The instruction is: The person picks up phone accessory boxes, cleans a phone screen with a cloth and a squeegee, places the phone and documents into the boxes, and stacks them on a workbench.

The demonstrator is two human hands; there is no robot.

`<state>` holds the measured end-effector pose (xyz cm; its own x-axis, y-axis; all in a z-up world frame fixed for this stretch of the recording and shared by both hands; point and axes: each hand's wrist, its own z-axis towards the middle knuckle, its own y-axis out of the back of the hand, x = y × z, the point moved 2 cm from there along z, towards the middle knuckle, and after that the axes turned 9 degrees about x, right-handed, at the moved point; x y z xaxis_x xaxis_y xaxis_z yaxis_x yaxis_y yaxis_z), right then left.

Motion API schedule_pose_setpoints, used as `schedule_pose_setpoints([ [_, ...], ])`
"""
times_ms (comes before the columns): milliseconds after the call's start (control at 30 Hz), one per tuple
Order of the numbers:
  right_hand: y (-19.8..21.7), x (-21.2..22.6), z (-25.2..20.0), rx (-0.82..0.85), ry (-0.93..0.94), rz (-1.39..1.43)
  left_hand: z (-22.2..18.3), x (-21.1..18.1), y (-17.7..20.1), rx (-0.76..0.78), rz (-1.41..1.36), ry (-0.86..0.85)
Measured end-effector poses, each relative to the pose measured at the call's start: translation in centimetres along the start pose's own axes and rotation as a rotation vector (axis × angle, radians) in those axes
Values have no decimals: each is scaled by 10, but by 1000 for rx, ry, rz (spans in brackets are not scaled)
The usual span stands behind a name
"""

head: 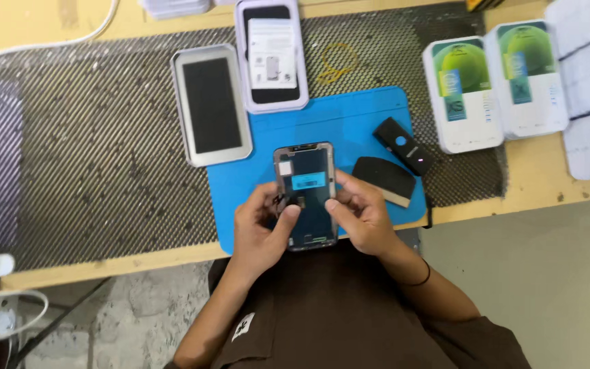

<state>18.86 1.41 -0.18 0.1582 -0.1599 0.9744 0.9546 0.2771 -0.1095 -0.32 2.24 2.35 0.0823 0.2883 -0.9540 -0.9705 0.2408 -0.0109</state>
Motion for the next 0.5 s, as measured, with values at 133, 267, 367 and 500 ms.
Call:
schedule_pose_setpoints([
  [133,9,50,8,-54,35,-265,-14,18,5,-15,-99,81],
  [267,30,94,14,-279,221,-1167,-19,33,6,-68,-85,114],
  [367,48,84,7,-341,105,-1530,-16,24,3,-68,-63,116],
  [500,63,63,4,-355,2,-1691,-12,18,3,-30,-100,57],
])
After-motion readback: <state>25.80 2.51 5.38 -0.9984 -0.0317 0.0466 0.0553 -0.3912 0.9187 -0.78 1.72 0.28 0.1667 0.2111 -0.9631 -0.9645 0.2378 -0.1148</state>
